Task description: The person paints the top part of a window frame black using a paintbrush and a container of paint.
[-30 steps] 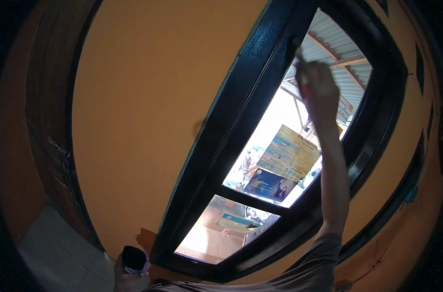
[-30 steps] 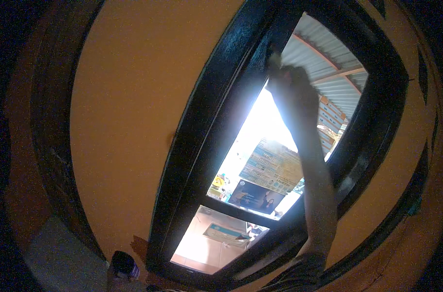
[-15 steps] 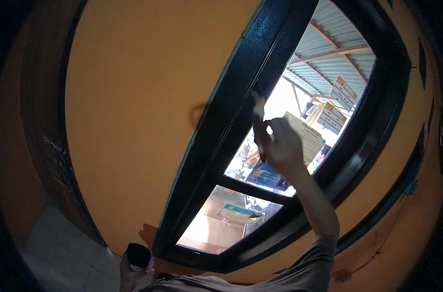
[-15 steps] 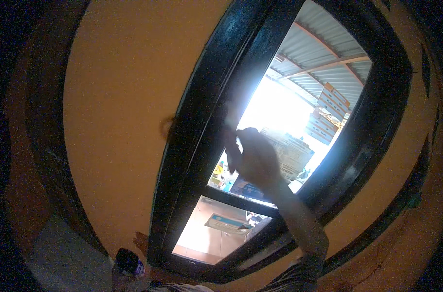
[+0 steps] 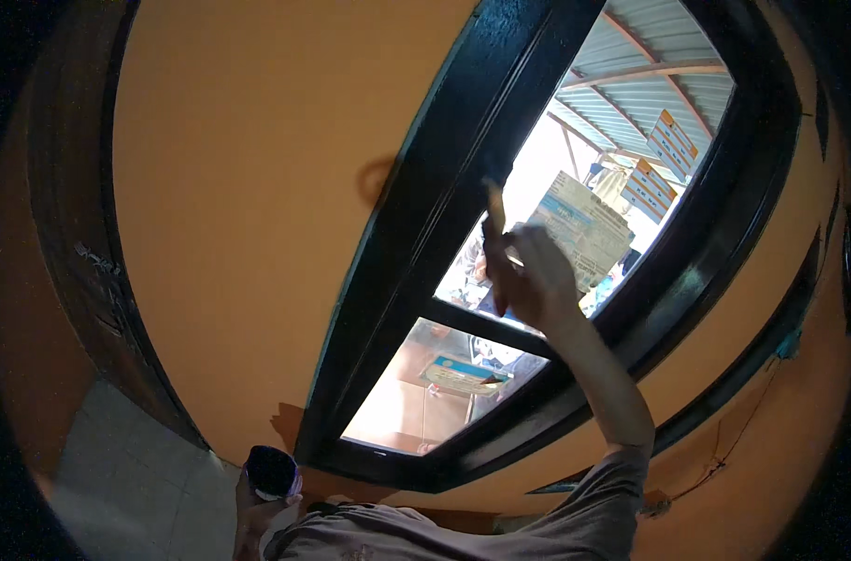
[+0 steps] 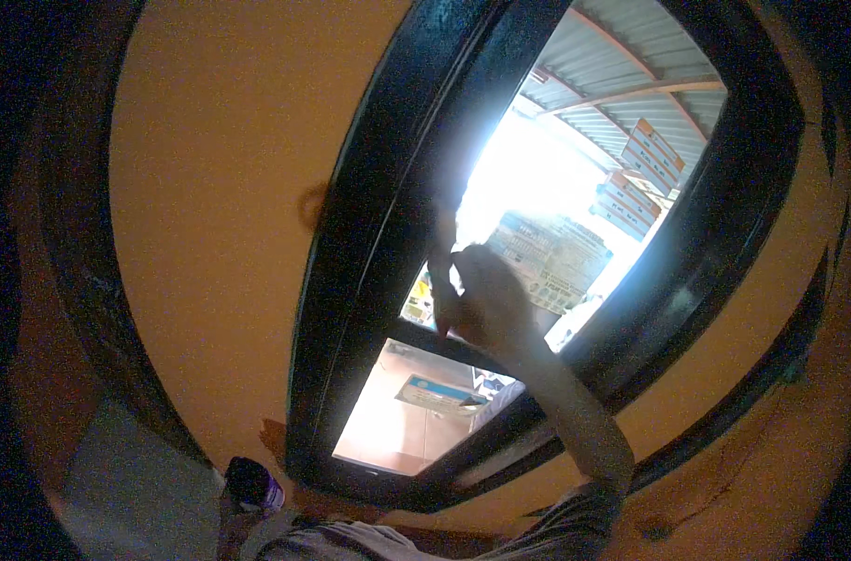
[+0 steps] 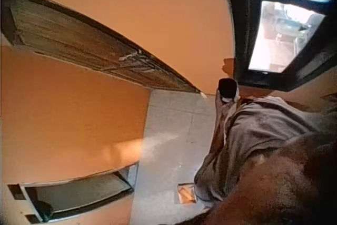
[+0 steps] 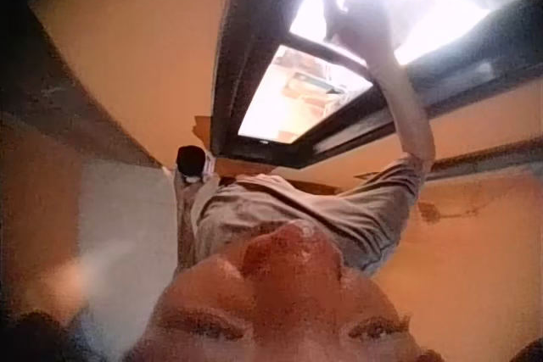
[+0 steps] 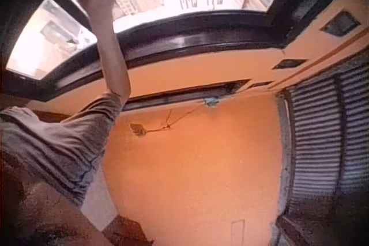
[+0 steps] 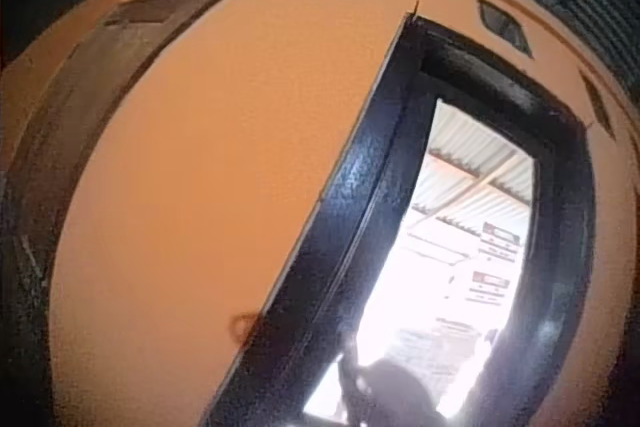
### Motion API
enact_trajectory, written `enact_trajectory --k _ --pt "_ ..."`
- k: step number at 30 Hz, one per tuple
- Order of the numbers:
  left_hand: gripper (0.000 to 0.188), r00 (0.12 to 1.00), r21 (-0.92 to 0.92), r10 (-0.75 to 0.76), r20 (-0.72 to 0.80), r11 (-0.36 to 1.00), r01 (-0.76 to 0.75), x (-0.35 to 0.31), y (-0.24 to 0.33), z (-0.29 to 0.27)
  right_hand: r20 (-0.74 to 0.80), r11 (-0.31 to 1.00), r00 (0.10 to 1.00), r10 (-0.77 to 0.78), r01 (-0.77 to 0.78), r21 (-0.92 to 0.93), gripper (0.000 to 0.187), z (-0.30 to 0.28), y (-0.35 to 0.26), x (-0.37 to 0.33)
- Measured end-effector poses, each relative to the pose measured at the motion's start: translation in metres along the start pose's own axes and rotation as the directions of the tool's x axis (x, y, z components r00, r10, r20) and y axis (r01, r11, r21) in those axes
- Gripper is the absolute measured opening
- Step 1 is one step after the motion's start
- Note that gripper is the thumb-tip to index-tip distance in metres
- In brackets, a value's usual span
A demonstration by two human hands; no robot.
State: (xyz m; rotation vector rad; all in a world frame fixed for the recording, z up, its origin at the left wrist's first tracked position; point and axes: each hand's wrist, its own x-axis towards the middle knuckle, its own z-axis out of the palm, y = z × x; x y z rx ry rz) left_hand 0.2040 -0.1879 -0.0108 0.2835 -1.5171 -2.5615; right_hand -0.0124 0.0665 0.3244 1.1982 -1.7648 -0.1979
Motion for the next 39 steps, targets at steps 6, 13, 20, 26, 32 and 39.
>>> enact_trajectory --k 6,13,20,26,32,39 --pt "0.075 0.991 0.306 0.126 -0.054 0.947 -0.104 -0.008 0.005 0.003 0.338 0.929 0.884 0.323 -0.365 0.068 0.022 -0.028 -0.031 0.003" --pt "0.073 0.985 0.35 0.142 0.097 0.922 -0.167 0.0 -0.024 -0.024 0.199 0.832 0.869 0.452 -0.492 0.256 0.043 -0.007 -0.026 0.019" --pt "0.077 0.998 0.187 -0.055 0.027 0.981 0.049 0.0 -0.073 -0.069 0.024 0.979 1.0 0.0 -0.005 0.206 0.045 0.046 -0.077 -0.057" --pt "0.075 0.994 0.549 0.106 0.012 0.83 -0.095 -0.02 -0.042 -0.042 -0.603 0.892 0.665 0.441 -0.25 0.378 0.007 0.021 -0.045 -0.013" --pt "0.078 0.987 0.591 0.159 0.009 0.795 -0.133 -0.024 -0.06 -0.039 -0.728 0.926 0.574 0.376 -0.206 0.316 0.029 0.075 -0.046 -0.031" --pt "0.077 0.971 0.613 0.216 -0.098 0.782 -0.112 -0.045 -0.074 -0.005 -0.668 0.885 0.583 0.463 -0.26 0.386 0.026 0.08 -0.07 -0.058"
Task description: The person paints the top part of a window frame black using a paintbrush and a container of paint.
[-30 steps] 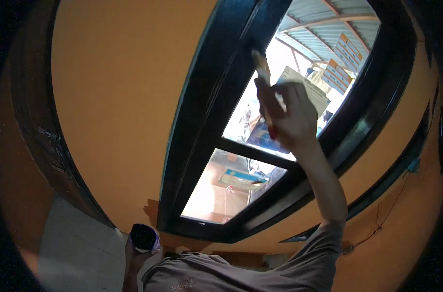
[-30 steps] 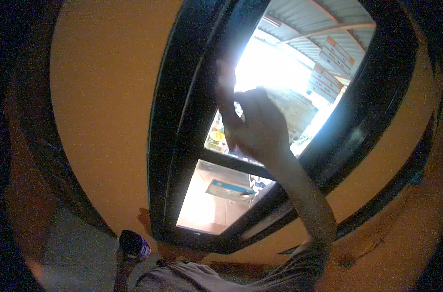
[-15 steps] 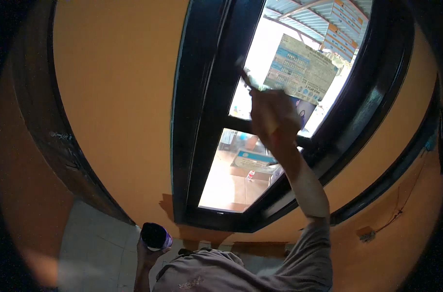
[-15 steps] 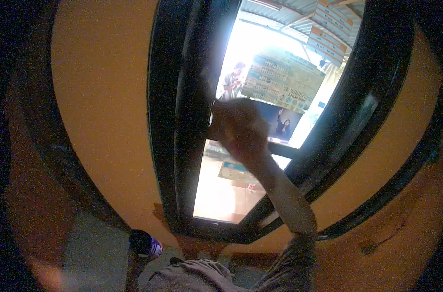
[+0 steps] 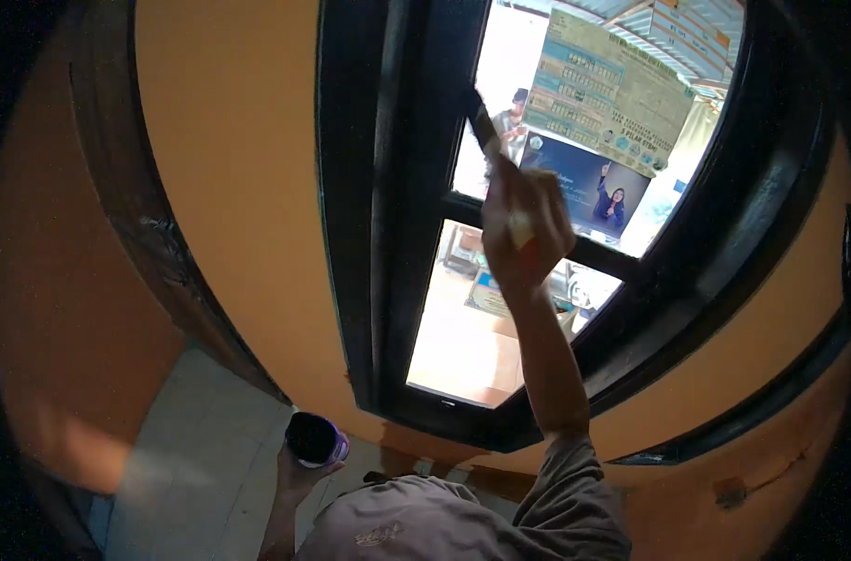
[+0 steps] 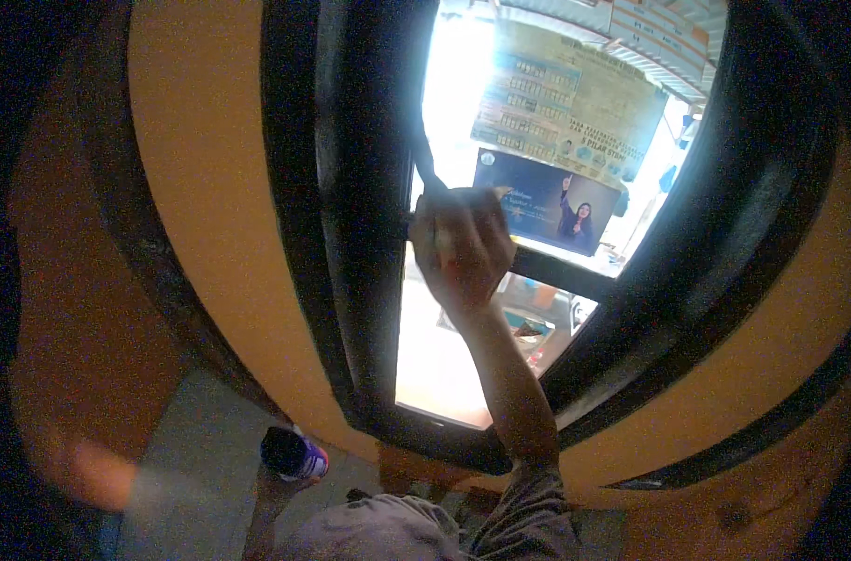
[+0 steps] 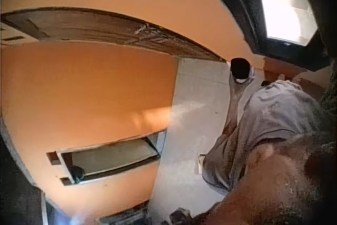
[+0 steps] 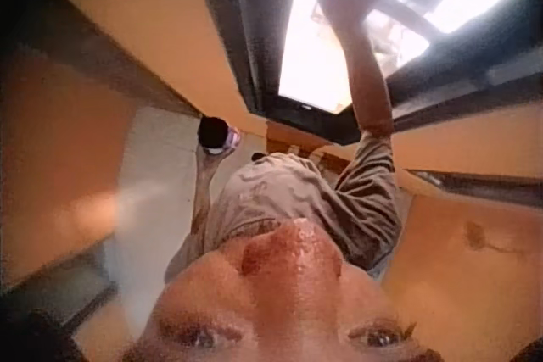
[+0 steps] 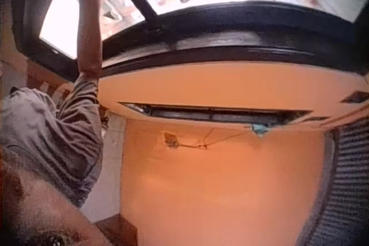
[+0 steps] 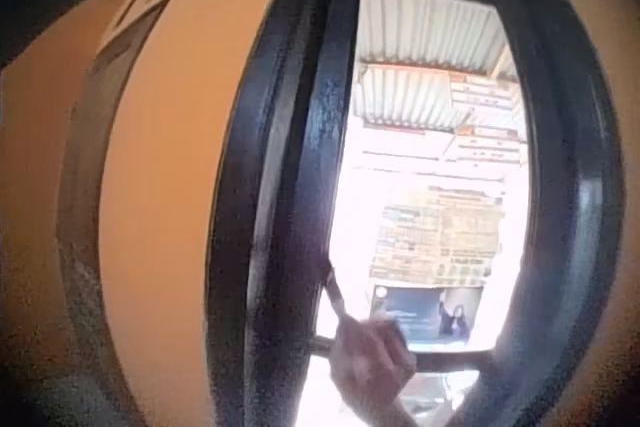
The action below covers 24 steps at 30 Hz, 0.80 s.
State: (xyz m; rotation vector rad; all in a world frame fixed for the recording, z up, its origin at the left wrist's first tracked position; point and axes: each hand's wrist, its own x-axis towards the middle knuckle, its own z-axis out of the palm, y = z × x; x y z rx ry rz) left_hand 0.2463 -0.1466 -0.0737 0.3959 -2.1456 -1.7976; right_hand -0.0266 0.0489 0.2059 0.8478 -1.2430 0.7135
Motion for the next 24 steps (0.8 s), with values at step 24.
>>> enact_trajectory --k 24 --pt "0.078 0.986 0.157 0.051 -0.158 0.987 -0.026 -0.031 0.029 0.104 0.13 0.891 0.953 0.273 -0.302 0.339 0.038 -0.014 -0.003 -0.057"
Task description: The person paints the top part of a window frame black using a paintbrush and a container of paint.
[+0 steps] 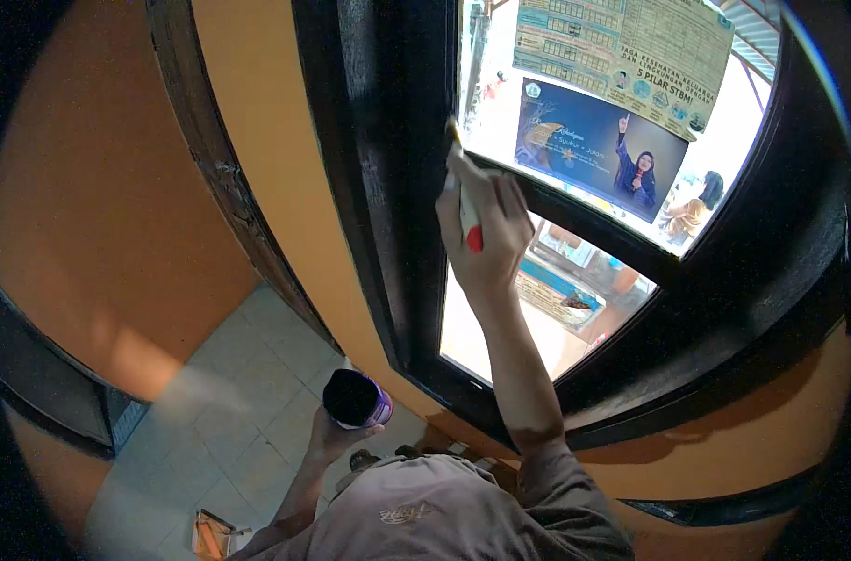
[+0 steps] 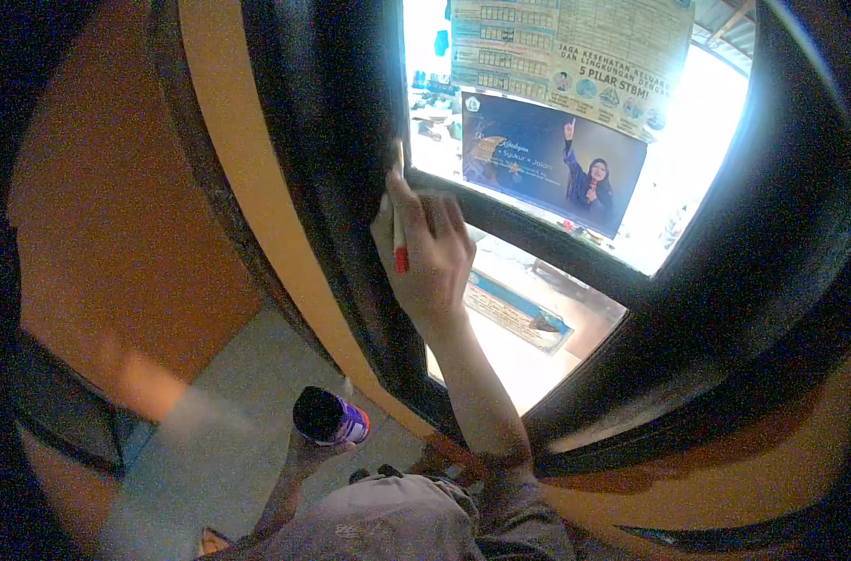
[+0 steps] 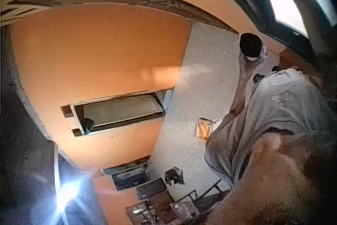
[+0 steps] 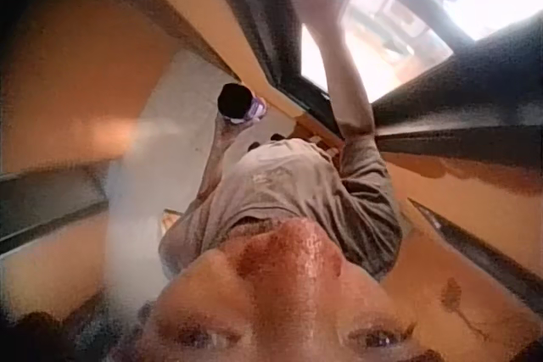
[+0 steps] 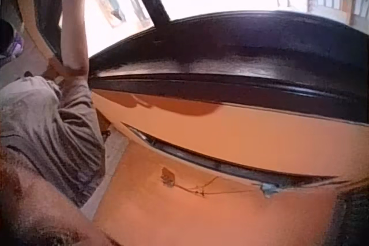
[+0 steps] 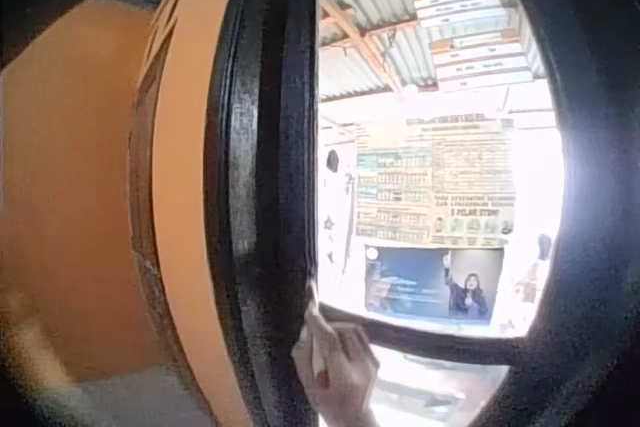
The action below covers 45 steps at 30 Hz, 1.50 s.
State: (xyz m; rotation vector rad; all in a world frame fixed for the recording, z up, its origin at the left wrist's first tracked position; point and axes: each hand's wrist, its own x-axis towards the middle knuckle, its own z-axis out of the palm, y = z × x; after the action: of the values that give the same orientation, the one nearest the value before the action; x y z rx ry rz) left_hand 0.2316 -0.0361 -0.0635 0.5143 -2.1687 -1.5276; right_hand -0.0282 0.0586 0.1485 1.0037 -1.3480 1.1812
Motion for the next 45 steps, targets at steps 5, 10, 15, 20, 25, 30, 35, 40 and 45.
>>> enact_trajectory --k 5,10,15,20,25,30,35,40,45 --pt "0.077 0.998 -0.128 -0.048 0.047 0.99 0.054 0.002 0.018 0.01 0.127 0.987 0.978 0.163 -0.159 -0.037 0.029 -0.028 -0.012 0.0" --pt "0.074 0.999 -0.063 -0.04 0.03 0.997 0.042 0.003 0.022 0.015 0.0 0.999 1.0 0.027 -0.027 0.036 0.027 -0.015 -0.006 0.042" --pt "0.07 1.0 -0.218 -0.004 -0.016 0.976 0.0 0.004 0.031 0.025 0.127 0.978 0.97 0.209 -0.21 -0.007 0.025 -0.023 -0.012 -0.008" --pt "0.069 0.995 -0.132 0.058 -0.077 0.989 -0.068 0.017 0.029 0.021 0.222 0.922 0.915 0.338 -0.369 0.114 0.02 -0.055 -0.026 -0.051" --pt "0.073 0.96 -0.717 -0.281 -0.01 0.671 0.189 0.063 -0.063 0.005 0.32 0.44 0.685 0.655 -0.69 0.575 0.025 -0.061 -0.045 -0.1" --pt "0.087 0.954 -0.354 0.136 -0.267 0.907 -0.228 0.058 0.032 0.018 0.302 0.386 0.648 0.699 -0.697 0.604 0.037 -0.102 -0.032 -0.109" --pt "0.086 0.874 0.099 0.37 -0.314 0.929 -0.358 0.05 0.024 -0.002 0.348 0.476 0.726 0.593 -0.665 0.576 0.046 -0.128 -0.035 -0.123" --pt "0.081 0.785 0.327 0.529 -0.321 0.84 -0.432 0.053 0.027 -0.002 0.572 0.648 0.753 0.326 -0.619 0.444 0.038 -0.133 -0.062 -0.106" --pt "0.076 0.761 0.419 0.574 -0.302 0.797 -0.435 0.05 0.03 0.0 0.746 0.885 0.665 -0.047 -0.318 0.34 0.03 -0.1 -0.081 -0.093"
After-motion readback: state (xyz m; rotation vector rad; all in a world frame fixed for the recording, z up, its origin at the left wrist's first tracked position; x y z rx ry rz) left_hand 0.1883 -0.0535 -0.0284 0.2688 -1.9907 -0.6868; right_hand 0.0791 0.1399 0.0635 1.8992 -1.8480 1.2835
